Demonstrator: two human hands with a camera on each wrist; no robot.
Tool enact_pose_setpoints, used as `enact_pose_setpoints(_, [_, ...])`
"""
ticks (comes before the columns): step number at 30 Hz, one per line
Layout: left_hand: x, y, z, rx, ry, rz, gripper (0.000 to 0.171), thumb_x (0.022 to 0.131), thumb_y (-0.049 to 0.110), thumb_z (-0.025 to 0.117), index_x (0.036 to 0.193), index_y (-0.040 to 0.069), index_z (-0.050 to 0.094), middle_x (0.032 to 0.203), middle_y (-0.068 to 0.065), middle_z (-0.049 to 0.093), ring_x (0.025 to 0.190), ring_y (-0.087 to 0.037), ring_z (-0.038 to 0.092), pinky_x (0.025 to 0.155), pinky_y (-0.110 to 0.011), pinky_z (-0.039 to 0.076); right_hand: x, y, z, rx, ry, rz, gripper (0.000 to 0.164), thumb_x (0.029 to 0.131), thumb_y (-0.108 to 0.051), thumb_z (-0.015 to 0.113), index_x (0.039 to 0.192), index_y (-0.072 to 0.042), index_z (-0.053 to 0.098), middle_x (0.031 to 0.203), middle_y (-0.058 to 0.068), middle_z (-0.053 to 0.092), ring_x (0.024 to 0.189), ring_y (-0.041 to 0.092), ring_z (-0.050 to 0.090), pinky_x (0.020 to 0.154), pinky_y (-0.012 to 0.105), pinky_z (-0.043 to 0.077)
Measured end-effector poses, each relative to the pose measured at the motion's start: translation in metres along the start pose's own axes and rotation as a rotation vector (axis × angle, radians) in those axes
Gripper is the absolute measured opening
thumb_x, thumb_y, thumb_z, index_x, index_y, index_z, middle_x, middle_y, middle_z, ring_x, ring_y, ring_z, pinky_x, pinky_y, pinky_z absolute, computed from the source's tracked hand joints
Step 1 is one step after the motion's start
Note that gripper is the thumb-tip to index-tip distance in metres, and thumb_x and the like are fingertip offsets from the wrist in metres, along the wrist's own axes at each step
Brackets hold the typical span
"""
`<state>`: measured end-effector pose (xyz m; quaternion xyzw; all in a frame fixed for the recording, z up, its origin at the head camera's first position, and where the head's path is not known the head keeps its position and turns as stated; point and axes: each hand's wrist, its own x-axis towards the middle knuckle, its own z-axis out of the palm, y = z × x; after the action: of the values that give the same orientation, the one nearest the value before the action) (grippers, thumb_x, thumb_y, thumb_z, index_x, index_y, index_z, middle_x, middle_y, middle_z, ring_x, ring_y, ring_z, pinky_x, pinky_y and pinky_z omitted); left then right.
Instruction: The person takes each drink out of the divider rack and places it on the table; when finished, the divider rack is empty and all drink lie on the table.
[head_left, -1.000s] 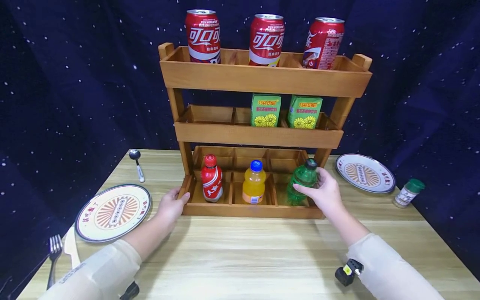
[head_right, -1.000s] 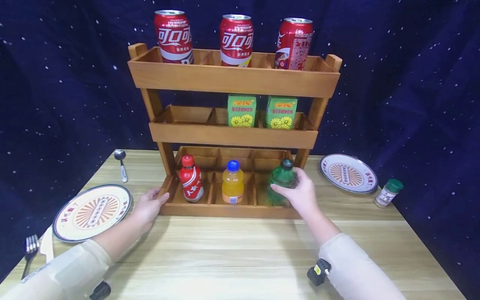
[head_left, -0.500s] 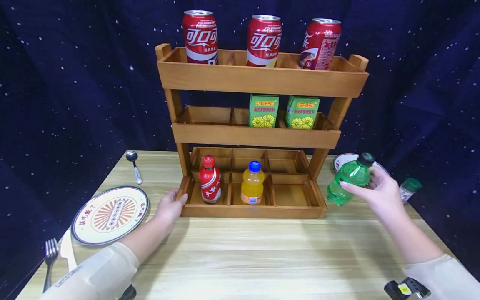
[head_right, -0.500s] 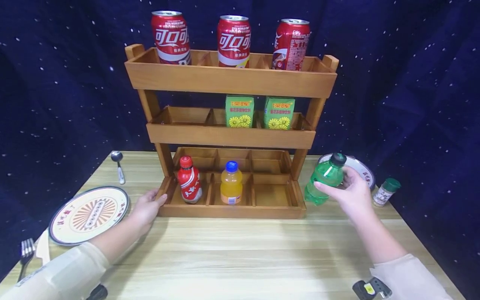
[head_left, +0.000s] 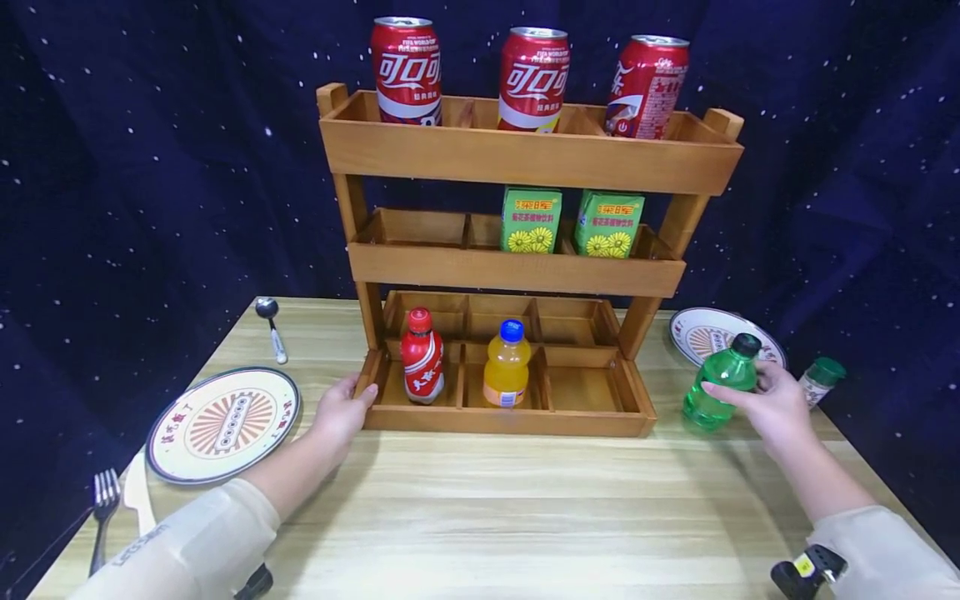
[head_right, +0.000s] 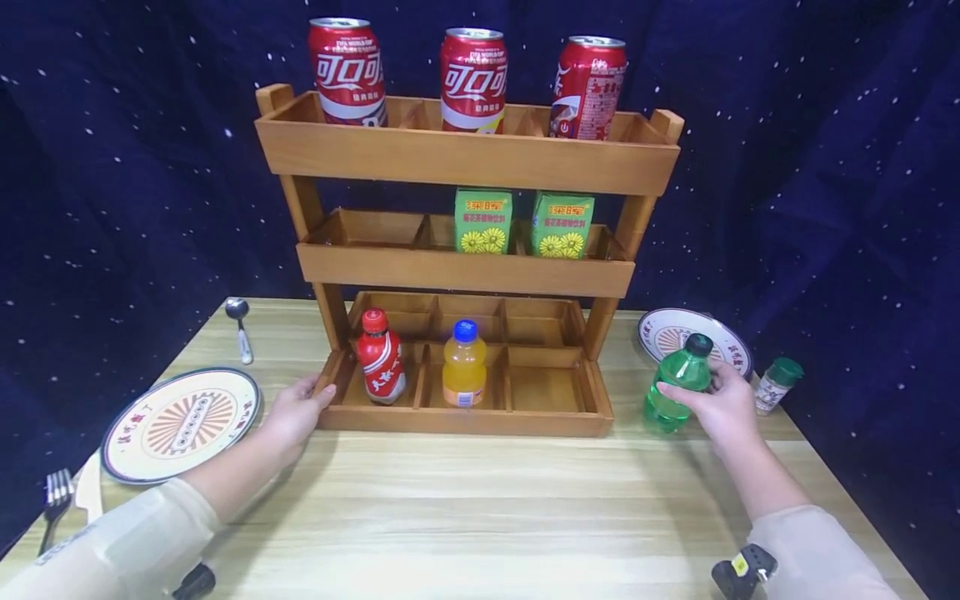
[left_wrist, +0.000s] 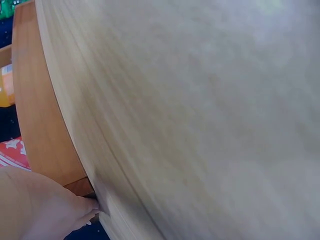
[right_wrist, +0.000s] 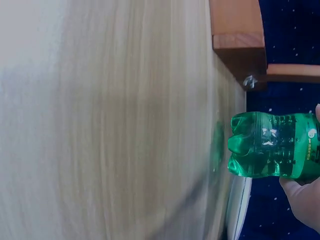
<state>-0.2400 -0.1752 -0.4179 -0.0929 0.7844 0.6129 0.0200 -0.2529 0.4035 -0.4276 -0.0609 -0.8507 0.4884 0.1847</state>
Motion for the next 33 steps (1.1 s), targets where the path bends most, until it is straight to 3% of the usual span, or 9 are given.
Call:
enact_pose_setpoints(3, [0.001, 0.000, 0.000, -0.012, 0.002, 0.003, 0.054, 0.094, 0.014, 0.044, 0.137, -0.009, 0.019, 0.141, -0.025, 0.023, 0.129, -0.034, 0.023, 0.106, -0.042, 0.020, 0.010, 0.022, -0.003, -0.016, -0.005, -0.010, 0.063, 0.065, -0.028, 0.080, 0.117, -0.007, 0.052, 0.100, 0.002, 0.062, 0.084, 0.007, 0.058, 0.065, 0.013, 0.047])
enact_pose_setpoints(8, [0.001, -0.001, 0.000, -0.021, 0.007, 0.009, 0.054, 0.094, 0.013, 0.044, 0.137, -0.009, 0.019, 0.141, -0.025, 0.022, 0.129, -0.034, 0.022, 0.106, -0.041, 0.020, 0.016, 0.043, -0.002, -0.028, 0.047, 0.017, 0.066, 0.062, -0.032, 0.082, 0.116, -0.010, 0.051, 0.100, -0.001, 0.061, 0.083, 0.005, 0.057, 0.066, 0.010, 0.046])
enact_pose_setpoints(19, [0.001, -0.002, 0.000, 0.017, 0.002, 0.002, 0.058, 0.094, 0.015, 0.045, 0.137, -0.010, 0.016, 0.143, -0.024, 0.016, 0.131, -0.034, 0.014, 0.107, -0.042, 0.014, 0.010, 0.046, 0.000, -0.053, 0.047, -0.027, 0.068, 0.061, -0.036, 0.081, 0.117, -0.010, 0.051, 0.103, 0.000, 0.059, 0.087, 0.004, 0.057, 0.069, 0.007, 0.044])
enact_pose_setpoints(22, [0.000, -0.001, -0.001, 0.039, 0.004, 0.001, 0.059, 0.094, 0.016, 0.045, 0.138, -0.009, 0.015, 0.143, -0.024, 0.015, 0.131, -0.034, 0.012, 0.108, -0.043, 0.013, -0.004, 0.016, -0.001, -0.122, 0.037, -0.016, 0.076, 0.064, -0.039, 0.079, 0.125, -0.008, 0.045, 0.114, 0.009, 0.055, 0.100, 0.014, 0.053, 0.081, 0.013, 0.043])
enact_pose_setpoints(25, [0.000, -0.001, -0.001, 0.054, 0.010, 0.002, 0.059, 0.094, 0.017, 0.045, 0.138, -0.008, 0.016, 0.143, -0.023, 0.016, 0.131, -0.034, 0.013, 0.107, -0.043, 0.013, -0.026, -0.038, -0.003, -0.139, 0.081, 0.038, 0.090, 0.068, -0.039, 0.076, 0.137, -0.004, 0.030, 0.134, 0.018, 0.039, 0.120, 0.026, 0.039, 0.100, 0.028, 0.033])
enact_pose_setpoints(28, [0.001, -0.001, 0.000, 0.052, 0.016, 0.007, 0.057, 0.094, 0.016, 0.045, 0.137, -0.009, 0.018, 0.142, -0.025, 0.018, 0.130, -0.034, 0.016, 0.107, -0.042, 0.015, -0.041, -0.087, -0.001, -0.031, 0.220, 0.046, 0.093, 0.070, -0.030, 0.076, 0.141, -0.006, 0.020, 0.143, 0.014, 0.027, 0.128, 0.021, 0.027, 0.105, 0.027, 0.023])
enact_pose_setpoints(31, [0.001, -0.001, 0.001, 0.036, 0.020, 0.007, 0.056, 0.094, 0.015, 0.045, 0.137, -0.010, 0.019, 0.141, -0.025, 0.021, 0.129, -0.034, 0.020, 0.107, -0.042, 0.018, -0.051, -0.125, 0.004, 0.156, 0.314, -0.074, 0.085, 0.069, -0.013, 0.077, 0.138, -0.009, 0.027, 0.141, 0.007, 0.031, 0.127, 0.012, 0.029, 0.104, 0.018, 0.021])
enact_pose_setpoints(33, [0.001, -0.002, 0.001, 0.023, 0.015, 0.003, 0.055, 0.094, 0.015, 0.045, 0.137, -0.010, 0.019, 0.140, -0.026, 0.022, 0.129, -0.035, 0.021, 0.106, -0.042, 0.019, -0.058, -0.146, 0.012, 0.276, 0.300, -0.173, 0.080, 0.068, -0.002, 0.076, 0.134, -0.008, 0.033, 0.138, 0.006, 0.037, 0.126, 0.012, 0.032, 0.102, 0.016, 0.023])
